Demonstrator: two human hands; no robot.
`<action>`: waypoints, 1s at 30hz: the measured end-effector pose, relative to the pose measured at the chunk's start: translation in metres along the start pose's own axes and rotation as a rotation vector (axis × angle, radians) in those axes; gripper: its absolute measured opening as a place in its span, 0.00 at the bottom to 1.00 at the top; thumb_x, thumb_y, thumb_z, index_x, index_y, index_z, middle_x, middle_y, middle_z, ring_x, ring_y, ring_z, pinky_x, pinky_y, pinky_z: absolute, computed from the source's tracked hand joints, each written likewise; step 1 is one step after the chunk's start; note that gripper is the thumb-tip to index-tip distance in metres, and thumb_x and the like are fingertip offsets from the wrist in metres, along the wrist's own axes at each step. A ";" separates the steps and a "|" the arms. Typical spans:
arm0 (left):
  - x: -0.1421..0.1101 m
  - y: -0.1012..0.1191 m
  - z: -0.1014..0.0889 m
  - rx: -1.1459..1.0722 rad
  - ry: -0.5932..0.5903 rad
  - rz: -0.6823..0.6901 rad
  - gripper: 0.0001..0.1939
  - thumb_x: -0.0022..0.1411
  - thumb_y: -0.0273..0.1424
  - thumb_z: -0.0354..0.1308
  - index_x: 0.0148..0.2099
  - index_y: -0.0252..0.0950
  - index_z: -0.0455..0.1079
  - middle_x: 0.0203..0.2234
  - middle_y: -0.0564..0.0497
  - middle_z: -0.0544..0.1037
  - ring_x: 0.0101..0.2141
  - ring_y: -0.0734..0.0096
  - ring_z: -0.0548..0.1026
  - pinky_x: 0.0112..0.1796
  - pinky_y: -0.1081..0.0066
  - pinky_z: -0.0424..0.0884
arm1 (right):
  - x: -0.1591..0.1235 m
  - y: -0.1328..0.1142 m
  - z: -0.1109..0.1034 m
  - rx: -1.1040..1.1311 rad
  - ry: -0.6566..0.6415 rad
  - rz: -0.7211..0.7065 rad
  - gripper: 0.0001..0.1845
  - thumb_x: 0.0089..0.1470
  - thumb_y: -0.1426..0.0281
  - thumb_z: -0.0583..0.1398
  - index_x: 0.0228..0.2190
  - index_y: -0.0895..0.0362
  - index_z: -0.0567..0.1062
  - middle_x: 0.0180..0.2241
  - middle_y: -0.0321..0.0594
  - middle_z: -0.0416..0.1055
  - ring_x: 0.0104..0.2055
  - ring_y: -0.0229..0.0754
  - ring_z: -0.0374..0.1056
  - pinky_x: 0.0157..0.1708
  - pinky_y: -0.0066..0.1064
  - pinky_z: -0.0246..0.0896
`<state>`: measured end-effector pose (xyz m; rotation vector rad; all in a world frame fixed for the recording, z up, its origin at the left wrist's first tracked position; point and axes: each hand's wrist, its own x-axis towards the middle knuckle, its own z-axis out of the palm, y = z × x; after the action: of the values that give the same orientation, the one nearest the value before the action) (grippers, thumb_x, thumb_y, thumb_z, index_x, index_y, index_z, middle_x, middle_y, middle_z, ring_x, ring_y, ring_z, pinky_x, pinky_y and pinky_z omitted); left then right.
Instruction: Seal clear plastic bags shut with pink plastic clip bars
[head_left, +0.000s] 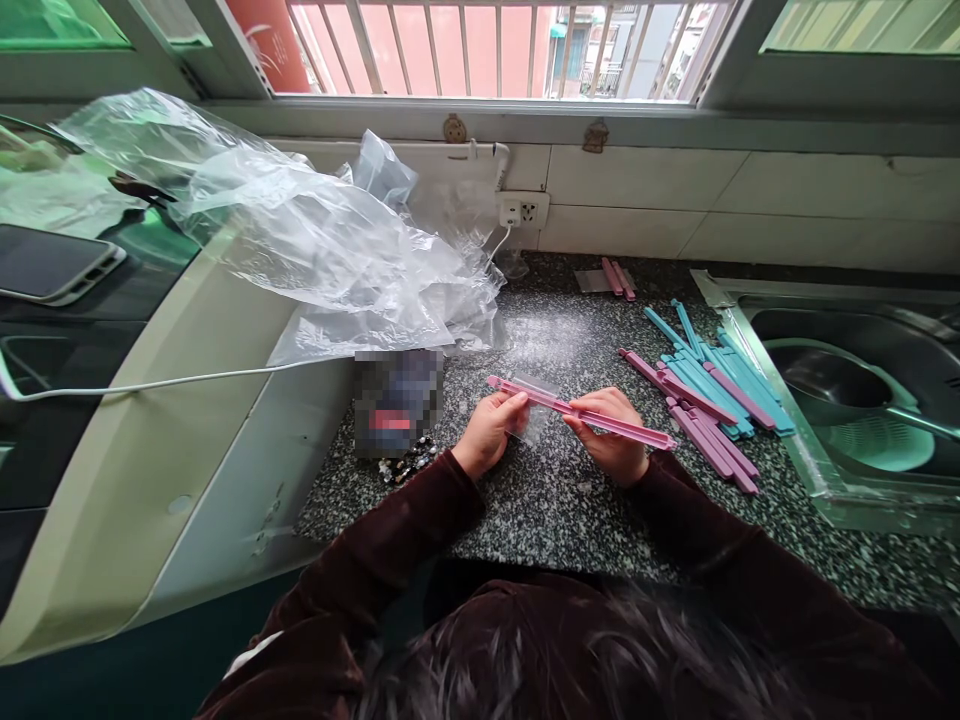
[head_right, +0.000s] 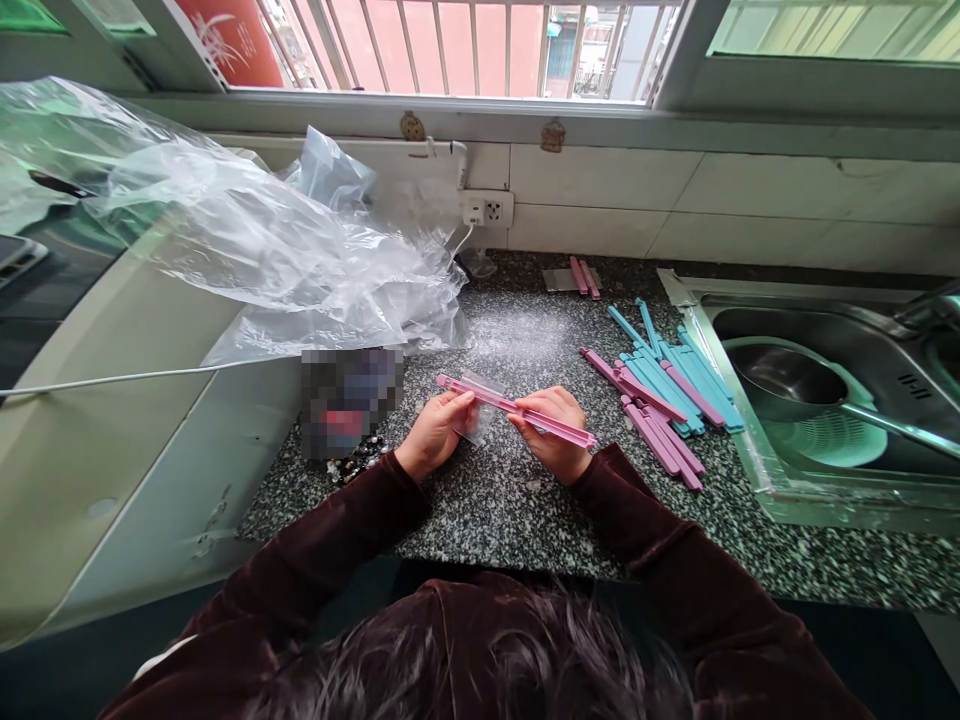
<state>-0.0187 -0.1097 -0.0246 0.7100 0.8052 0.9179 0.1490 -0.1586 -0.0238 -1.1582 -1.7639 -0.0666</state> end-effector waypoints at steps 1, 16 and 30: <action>0.000 0.000 0.000 0.005 0.010 0.003 0.18 0.37 0.39 0.67 0.21 0.32 0.64 0.13 0.58 0.63 0.17 0.83 0.58 0.20 0.77 0.52 | 0.000 0.000 0.000 -0.003 -0.007 0.009 0.02 0.49 0.69 0.62 0.29 0.53 0.74 0.26 0.37 0.74 0.29 0.39 0.68 0.31 0.35 0.65; 0.000 0.002 0.000 -0.032 0.087 0.037 0.15 0.37 0.34 0.66 0.19 0.32 0.63 0.12 0.59 0.62 0.15 0.84 0.57 0.20 0.77 0.51 | 0.001 0.002 -0.003 -0.094 -0.086 -0.024 0.08 0.48 0.64 0.63 0.31 0.54 0.74 0.28 0.39 0.74 0.31 0.42 0.68 0.34 0.37 0.65; 0.004 0.003 -0.005 -0.093 0.145 0.051 0.13 0.37 0.32 0.66 0.21 0.32 0.65 0.13 0.59 0.63 0.16 0.84 0.58 0.20 0.77 0.51 | 0.003 0.002 -0.015 -0.047 0.010 -0.081 0.07 0.47 0.73 0.63 0.31 0.54 0.73 0.28 0.38 0.75 0.31 0.41 0.69 0.33 0.37 0.65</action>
<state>-0.0226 -0.1043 -0.0257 0.5898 0.8689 1.0555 0.1601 -0.1633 -0.0147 -1.1177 -1.8080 -0.1626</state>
